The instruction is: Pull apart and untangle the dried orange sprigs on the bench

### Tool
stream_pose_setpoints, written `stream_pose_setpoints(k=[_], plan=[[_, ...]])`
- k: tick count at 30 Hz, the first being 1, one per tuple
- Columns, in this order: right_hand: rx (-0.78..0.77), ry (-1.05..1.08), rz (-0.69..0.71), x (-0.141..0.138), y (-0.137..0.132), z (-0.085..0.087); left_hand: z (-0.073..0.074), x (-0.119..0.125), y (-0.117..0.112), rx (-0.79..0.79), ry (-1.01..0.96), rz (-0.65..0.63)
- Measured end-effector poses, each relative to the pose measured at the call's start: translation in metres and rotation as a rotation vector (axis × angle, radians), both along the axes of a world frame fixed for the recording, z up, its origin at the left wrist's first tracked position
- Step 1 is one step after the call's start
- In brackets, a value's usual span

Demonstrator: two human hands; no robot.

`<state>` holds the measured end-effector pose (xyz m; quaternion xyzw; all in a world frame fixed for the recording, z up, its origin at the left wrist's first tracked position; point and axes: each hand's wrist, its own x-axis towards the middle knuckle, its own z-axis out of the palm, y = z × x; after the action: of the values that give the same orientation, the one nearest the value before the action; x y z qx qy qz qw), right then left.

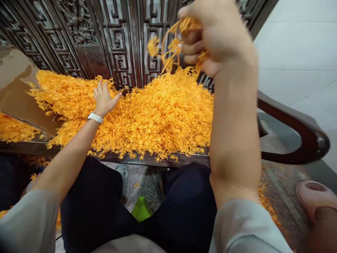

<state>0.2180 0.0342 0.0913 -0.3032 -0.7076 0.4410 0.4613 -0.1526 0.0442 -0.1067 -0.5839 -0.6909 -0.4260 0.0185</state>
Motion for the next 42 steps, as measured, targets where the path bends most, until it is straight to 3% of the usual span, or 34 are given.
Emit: stream_pose_setpoints(k=[4,7,9,12,14,16,19,21,30,34,39,42], plan=[[-0.006,0.002,0.170,-0.025,-0.014,-0.021,0.038,0.055,-0.026,0.161,-0.068,-0.455],[-0.096,-0.095,0.238,-0.044,-0.019,-0.046,0.051,0.088,-0.042,0.260,-0.212,-0.637],[-0.155,-0.113,0.252,-0.056,-0.022,-0.068,0.052,0.102,-0.053,0.193,-0.245,-0.744],[-0.222,-0.091,0.216,-0.062,-0.027,-0.102,0.048,0.105,-0.068,-0.031,-0.250,-0.869],[-0.247,-0.171,0.225,-0.055,-0.030,-0.121,0.045,0.097,-0.075,-0.108,-0.120,-0.880],[-0.240,-0.298,0.305,-0.041,-0.035,-0.134,0.044,0.083,-0.080,-0.118,0.165,-0.886],[-0.217,-0.444,0.474,-0.026,-0.047,-0.145,0.045,0.059,-0.088,-0.124,0.623,-0.828],[-0.194,-0.474,0.521,-0.023,-0.055,-0.147,0.045,0.045,-0.095,-0.150,0.775,-0.750],[-0.264,-0.416,0.500,-0.032,-0.061,-0.150,0.053,0.015,-0.105,-0.175,0.812,-0.615],[-0.246,-0.462,0.545,-0.032,-0.062,-0.142,0.050,0.009,-0.097,-0.172,0.755,-0.598],[-0.153,-0.584,0.522,-0.028,-0.052,-0.128,0.044,-0.003,-0.089,-0.234,0.845,-0.506],[-0.217,-0.594,0.512,-0.024,-0.044,-0.123,0.044,-0.007,-0.087,-0.221,0.864,-0.454]])
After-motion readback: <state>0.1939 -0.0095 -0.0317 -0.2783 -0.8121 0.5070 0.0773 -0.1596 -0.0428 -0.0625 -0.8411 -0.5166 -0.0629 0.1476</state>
